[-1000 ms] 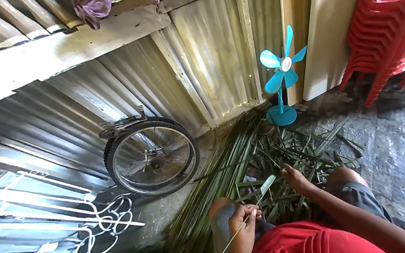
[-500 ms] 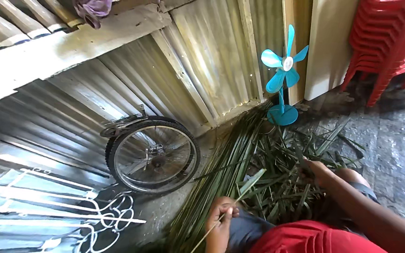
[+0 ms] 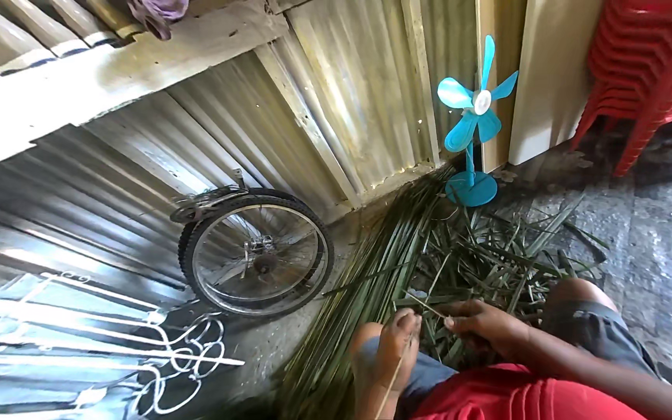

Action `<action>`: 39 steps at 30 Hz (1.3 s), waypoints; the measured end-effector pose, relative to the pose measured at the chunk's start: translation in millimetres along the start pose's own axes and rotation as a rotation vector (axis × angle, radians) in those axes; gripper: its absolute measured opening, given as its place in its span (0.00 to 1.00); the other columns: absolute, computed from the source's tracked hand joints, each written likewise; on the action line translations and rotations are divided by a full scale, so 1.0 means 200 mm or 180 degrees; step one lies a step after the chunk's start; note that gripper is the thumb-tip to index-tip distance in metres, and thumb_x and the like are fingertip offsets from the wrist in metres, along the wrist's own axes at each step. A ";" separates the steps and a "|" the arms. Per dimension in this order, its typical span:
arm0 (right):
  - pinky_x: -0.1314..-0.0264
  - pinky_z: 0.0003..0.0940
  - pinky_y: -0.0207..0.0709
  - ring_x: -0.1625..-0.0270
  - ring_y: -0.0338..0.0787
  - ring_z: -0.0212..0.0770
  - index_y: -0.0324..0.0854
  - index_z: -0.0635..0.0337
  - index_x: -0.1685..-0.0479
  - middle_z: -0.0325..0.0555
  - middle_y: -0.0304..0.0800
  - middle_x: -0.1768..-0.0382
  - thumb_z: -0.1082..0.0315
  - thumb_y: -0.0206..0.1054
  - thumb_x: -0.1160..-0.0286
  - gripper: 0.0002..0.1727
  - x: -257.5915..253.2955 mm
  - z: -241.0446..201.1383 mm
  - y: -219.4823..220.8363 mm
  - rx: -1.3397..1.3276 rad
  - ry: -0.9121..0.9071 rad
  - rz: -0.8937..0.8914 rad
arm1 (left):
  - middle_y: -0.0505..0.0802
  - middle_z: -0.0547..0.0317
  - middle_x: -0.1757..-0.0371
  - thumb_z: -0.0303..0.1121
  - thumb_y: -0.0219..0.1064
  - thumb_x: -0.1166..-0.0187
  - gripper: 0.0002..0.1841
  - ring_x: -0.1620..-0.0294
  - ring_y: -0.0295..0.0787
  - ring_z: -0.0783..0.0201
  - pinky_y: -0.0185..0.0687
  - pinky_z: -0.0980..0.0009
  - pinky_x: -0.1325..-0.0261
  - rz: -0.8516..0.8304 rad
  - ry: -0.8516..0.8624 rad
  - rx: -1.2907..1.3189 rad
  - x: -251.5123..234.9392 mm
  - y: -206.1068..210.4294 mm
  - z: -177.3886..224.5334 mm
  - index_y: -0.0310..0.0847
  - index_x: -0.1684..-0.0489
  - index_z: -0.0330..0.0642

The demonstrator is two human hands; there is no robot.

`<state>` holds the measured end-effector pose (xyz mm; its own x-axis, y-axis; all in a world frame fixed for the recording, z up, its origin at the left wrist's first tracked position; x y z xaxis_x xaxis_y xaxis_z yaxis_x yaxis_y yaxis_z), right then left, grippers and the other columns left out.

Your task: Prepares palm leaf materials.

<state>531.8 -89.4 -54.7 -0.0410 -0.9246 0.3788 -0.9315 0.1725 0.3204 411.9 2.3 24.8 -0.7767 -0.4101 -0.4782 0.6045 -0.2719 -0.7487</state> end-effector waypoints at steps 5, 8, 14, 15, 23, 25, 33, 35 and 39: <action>0.82 0.24 0.65 0.83 0.68 0.28 0.78 0.51 0.25 0.34 0.74 0.77 0.60 0.66 0.18 0.23 -0.03 0.04 -0.04 -0.0586 -0.0012 0.0132 | 0.95 0.50 0.44 0.23 0.66 0.23 0.07 0.37 0.92 0.58 0.85 0.67 0.29 -0.0141 0.0849 -0.0165 0.01 0.03 0.13 0.92 0.59 0.38; 0.83 0.23 0.65 0.85 0.68 0.28 0.78 0.53 0.27 0.34 0.74 0.78 0.61 0.66 0.18 0.21 -0.06 0.06 -0.07 -0.0758 -0.0032 0.0190 | 0.95 0.51 0.45 0.24 0.66 0.23 0.06 0.37 0.92 0.60 0.84 0.70 0.29 -0.0052 0.0856 -0.0143 0.03 0.02 0.16 0.91 0.60 0.38; 0.83 0.26 0.64 0.84 0.68 0.30 0.78 0.57 0.28 0.37 0.75 0.76 0.65 0.63 0.16 0.19 -0.12 0.16 -0.43 -0.0771 0.0064 0.1386 | 0.96 0.52 0.48 0.28 0.66 0.19 0.07 0.40 0.93 0.65 0.85 0.72 0.30 0.0162 0.0688 0.0087 0.09 -0.03 0.19 0.90 0.63 0.38; 0.82 0.27 0.65 0.83 0.69 0.30 0.79 0.58 0.31 0.38 0.76 0.75 0.64 0.65 0.16 0.18 -0.13 0.20 -0.51 -0.0698 0.0081 0.1567 | 0.96 0.53 0.48 0.28 0.66 0.19 0.07 0.40 0.93 0.65 0.85 0.72 0.30 0.0140 0.0691 0.0106 0.11 -0.03 0.20 0.90 0.63 0.38; 0.55 0.52 0.78 0.57 0.82 0.49 0.80 0.59 0.30 0.57 0.85 0.50 0.54 0.69 0.17 0.24 -0.10 0.47 -0.99 0.0216 0.0627 0.2438 | 0.97 0.54 0.52 0.28 0.69 0.22 0.06 0.46 0.95 0.68 0.89 0.74 0.36 0.0297 0.0221 0.0298 0.14 -0.08 0.14 0.90 0.68 0.37; 0.65 0.45 0.75 0.68 0.78 0.43 0.82 0.61 0.37 0.52 0.82 0.61 0.52 0.68 0.17 0.22 -0.08 0.44 -0.92 0.0078 0.0636 0.2399 | 0.97 0.54 0.51 0.26 0.70 0.23 0.05 0.45 0.95 0.67 0.89 0.72 0.35 0.0274 -0.0003 0.0340 0.14 -0.05 0.06 0.91 0.66 0.36; 0.81 0.22 0.67 0.82 0.70 0.26 0.81 0.49 0.32 0.32 0.77 0.74 0.56 0.65 0.19 0.19 0.01 0.01 -0.02 -0.0612 -0.0146 -0.0275 | 0.97 0.55 0.56 0.19 0.72 0.30 0.04 0.51 0.95 0.70 0.91 0.73 0.40 0.0661 -0.0379 0.1114 0.07 0.03 -0.01 0.91 0.63 0.32; 0.82 0.22 0.66 0.83 0.69 0.26 0.82 0.49 0.32 0.33 0.78 0.76 0.59 0.68 0.22 0.20 0.00 0.00 0.06 -0.0790 -0.0200 -0.0410 | 0.96 0.58 0.61 0.18 0.72 0.32 0.05 0.55 0.94 0.70 0.92 0.72 0.44 0.0682 -0.0409 0.1333 0.05 0.05 0.00 0.90 0.64 0.34; 0.83 0.22 0.68 0.84 0.71 0.26 0.78 0.49 0.27 0.34 0.77 0.76 0.58 0.68 0.24 0.25 -0.01 0.00 0.01 -0.1182 -0.0205 -0.0192 | 0.96 0.55 0.54 0.19 0.71 0.28 0.04 0.50 0.95 0.67 0.92 0.70 0.42 0.0750 -0.0301 0.1696 0.06 0.03 0.03 0.89 0.61 0.34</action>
<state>529.2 -86.8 -54.9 -0.0237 -0.9542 0.2982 -0.7389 0.2176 0.6377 407.4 -9.3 17.1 -0.6062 -0.5816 -0.5424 0.7835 -0.5538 -0.2818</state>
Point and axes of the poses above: each hand's wrist, its own x-axis away from the middle knuckle, its own y-axis out of the palm, z = x × y, the point moved 10 cm from there along -x, towards the middle knuckle
